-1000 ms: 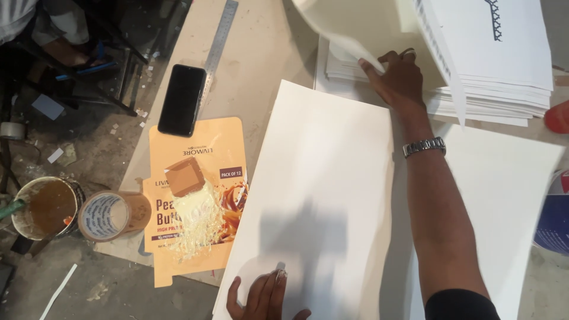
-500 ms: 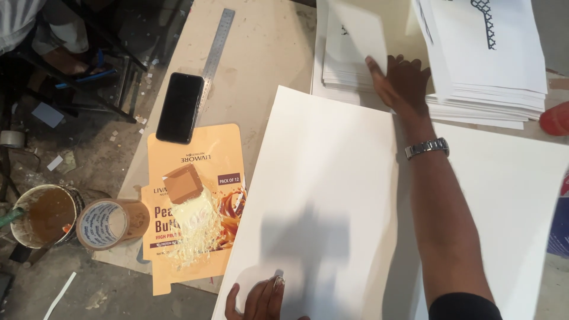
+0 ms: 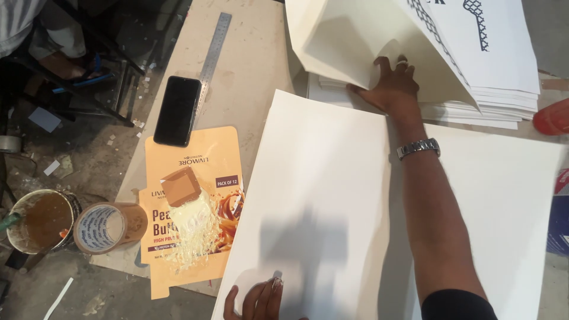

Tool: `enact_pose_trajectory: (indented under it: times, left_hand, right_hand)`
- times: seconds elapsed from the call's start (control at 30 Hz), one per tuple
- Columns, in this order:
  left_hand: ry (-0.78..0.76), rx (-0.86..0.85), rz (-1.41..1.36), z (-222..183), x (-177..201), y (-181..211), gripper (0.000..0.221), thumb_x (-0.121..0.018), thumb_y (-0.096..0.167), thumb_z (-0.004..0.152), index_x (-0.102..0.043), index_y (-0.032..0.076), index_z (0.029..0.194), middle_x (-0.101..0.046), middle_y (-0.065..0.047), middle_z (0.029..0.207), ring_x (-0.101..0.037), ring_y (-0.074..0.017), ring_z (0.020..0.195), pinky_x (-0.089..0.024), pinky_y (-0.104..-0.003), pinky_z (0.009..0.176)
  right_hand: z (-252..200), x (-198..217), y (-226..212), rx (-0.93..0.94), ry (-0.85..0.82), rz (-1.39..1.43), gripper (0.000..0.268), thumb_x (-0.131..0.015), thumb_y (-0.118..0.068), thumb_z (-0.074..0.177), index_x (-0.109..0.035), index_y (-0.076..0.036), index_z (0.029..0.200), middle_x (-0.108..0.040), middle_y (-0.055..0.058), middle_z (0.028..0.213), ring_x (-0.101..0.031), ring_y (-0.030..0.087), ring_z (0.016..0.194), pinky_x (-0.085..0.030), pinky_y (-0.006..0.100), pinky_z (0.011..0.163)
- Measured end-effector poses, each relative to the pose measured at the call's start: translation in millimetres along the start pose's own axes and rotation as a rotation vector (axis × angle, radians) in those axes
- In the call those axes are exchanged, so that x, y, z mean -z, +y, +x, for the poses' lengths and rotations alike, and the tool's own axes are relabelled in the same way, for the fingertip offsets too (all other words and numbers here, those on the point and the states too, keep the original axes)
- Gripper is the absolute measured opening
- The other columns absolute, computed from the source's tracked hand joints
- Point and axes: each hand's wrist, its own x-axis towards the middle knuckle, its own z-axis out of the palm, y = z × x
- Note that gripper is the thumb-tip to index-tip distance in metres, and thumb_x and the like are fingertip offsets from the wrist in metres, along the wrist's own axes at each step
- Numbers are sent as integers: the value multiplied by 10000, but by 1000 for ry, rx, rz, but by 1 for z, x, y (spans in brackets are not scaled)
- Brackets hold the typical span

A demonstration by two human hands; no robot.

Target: The person is sorting through a stack of white paper sheets, checking each one and turning it over.

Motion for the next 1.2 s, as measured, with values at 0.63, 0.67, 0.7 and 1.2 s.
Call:
enact_pose_trajectory:
  times: [0.63, 0.67, 0.7, 1.2]
  left_hand:
    - [-121, 11, 57, -36, -30, -10, 378, -588, 348, 937, -588, 152, 1261, -743, 37, 1134, -632, -112, 1112, -316, -632, 1060]
    - [-84, 14, 55, -36, -32, -9, 370, -594, 353, 943, -587, 166, 1262, -735, 55, 1143, -626, -101, 1105, -309, -627, 1065]
    - [-47, 20, 55, -35, -33, -8, 362, -601, 359, 949, -586, 180, 1263, -727, 73, 1151, -620, -90, 1098, -303, -621, 1070]
    - [17, -2, 142, -46, -56, -14, 331, -605, 326, 983, -607, 147, 1262, -753, 60, 1084, -638, -97, 1112, -360, -637, 1089]
  right_hand:
    - [-4, 9, 20, 11, -2, -1, 1052, -699, -829, 678, -493, -176, 1476, -402, 116, 1587, -353, 456, 1376, -230, 757, 1064]
    - [-7, 9, 20, 15, 6, -41, 1014, -673, -847, 728, -517, -183, 1478, -410, 115, 1607, -359, 451, 1403, -169, 785, 1108]
    - [-8, 10, 18, 23, 14, -80, 979, -647, -866, 779, -540, -191, 1479, -418, 113, 1628, -365, 446, 1431, -108, 814, 1152]
    - [7, -7, 41, 53, -18, 19, 980, -672, -785, 770, -445, -209, 1530, -381, 160, 1579, -314, 468, 1409, -344, 721, 1043]
